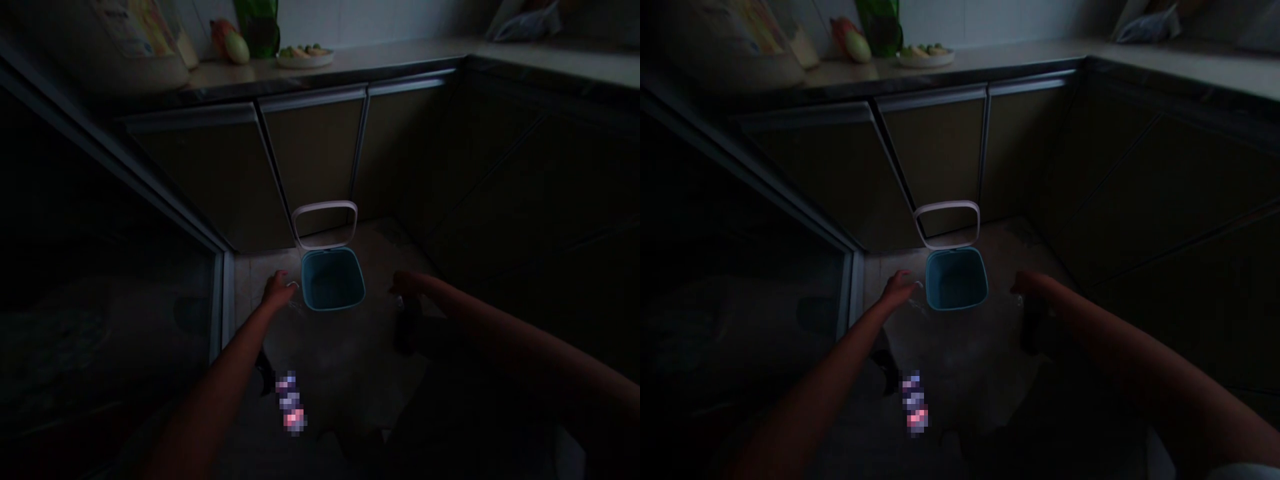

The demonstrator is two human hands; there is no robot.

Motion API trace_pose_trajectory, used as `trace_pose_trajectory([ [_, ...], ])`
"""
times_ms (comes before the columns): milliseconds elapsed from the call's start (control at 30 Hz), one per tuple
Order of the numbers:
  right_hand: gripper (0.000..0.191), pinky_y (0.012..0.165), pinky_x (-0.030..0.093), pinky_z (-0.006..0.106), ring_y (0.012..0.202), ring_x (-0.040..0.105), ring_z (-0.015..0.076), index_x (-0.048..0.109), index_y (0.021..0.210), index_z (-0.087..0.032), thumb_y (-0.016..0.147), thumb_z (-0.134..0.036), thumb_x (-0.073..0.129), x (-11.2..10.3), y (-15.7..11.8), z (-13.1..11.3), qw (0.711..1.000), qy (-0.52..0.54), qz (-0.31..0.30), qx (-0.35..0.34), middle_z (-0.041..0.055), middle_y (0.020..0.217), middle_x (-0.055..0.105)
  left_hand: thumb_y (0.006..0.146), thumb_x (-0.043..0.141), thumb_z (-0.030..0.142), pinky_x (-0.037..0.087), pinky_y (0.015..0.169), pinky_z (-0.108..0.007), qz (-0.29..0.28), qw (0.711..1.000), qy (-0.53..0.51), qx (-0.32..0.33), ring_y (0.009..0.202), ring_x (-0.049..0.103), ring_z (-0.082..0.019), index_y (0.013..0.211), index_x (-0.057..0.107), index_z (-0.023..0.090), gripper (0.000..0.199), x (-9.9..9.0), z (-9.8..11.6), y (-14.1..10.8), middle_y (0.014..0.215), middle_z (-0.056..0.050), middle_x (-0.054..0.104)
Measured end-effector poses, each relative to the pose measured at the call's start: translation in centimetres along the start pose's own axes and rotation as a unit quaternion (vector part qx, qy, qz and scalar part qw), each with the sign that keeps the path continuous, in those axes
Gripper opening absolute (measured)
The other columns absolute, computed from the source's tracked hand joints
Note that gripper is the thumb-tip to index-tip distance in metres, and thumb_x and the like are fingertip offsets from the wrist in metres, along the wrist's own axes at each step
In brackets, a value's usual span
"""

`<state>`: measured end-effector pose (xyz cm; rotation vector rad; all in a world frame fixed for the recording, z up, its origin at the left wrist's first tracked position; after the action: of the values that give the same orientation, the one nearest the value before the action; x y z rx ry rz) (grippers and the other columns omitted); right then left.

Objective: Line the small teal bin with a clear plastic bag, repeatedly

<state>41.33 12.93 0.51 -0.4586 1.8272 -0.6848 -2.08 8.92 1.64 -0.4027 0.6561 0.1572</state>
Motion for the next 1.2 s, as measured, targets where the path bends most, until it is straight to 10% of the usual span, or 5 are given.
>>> trace_pose_trajectory([
  [233,0.053,0.059,0.054,0.027,0.060,0.063,0.0129,0.049,0.148,-0.018,0.100,-0.036,0.062,-8.8,1.4,-8.8,0.987,0.141,0.070,-0.027,0.0132,0.106,0.073,0.087,0.068,0.046,0.047,0.071,-0.032,-0.118,0.982,0.073,0.129,0.081,0.070,-0.025,0.117,0.073,0.023,0.038,-4.6,7.3,-6.6,0.096,-0.009,0.076],
  [367,0.074,0.058,0.054,0.025,0.062,0.062,0.0116,0.029,0.162,-0.023,0.098,-0.032,0.066,-13.1,3.2,-14.1,0.964,0.212,0.136,-0.083,0.0130,0.110,0.071,0.094,0.058,0.048,0.051,0.082,-0.035,-0.188,0.935,0.265,0.140,0.102,0.072,-0.029,0.136,0.066,0.025,0.049,-6.0,8.1,-9.6,0.117,-0.011,0.077],
  [533,0.055,0.054,0.049,0.022,0.059,0.061,0.0119,0.058,0.144,-0.019,0.092,-0.023,0.075,-14.7,4.3,-16.0,0.972,0.132,0.148,-0.128,0.0073,0.091,0.071,0.098,0.050,0.048,0.050,0.100,-0.041,-0.231,0.886,0.375,0.142,0.128,0.065,-0.034,0.147,0.057,0.021,0.056,-6.0,7.3,-10.0,0.145,-0.015,0.065],
  [767,0.023,0.056,0.049,0.019,0.063,0.065,0.0105,0.073,0.108,-0.014,0.086,-0.009,0.070,-11.4,1.1,-13.4,0.969,0.106,0.091,-0.202,0.0067,0.093,0.076,0.097,0.049,0.050,0.050,0.097,-0.041,-0.247,0.878,0.383,0.148,0.126,0.066,-0.034,0.144,0.059,0.023,0.055,-5.2,6.6,-9.5,0.139,-0.015,0.069],
  [1200,0.020,0.069,0.047,0.024,0.083,0.070,0.0182,0.075,0.102,-0.016,0.092,-0.025,0.061,0.7,-8.0,-7.5,0.967,-0.011,-0.037,-0.253,0.0091,0.100,0.077,0.099,0.049,0.046,0.046,0.075,-0.032,-0.271,0.892,0.283,0.225,0.093,0.070,-0.025,0.105,0.071,0.021,0.034,-0.2,7.0,-9.1,0.104,-0.010,0.076],
])
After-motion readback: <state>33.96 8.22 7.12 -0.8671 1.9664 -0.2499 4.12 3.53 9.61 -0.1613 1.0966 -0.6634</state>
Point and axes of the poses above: each hand's wrist, its own y-axis towards the middle knuckle, its own x-axis out of the palm, z = x × y, the point moved 6 cm from there along y, towards the middle knuckle
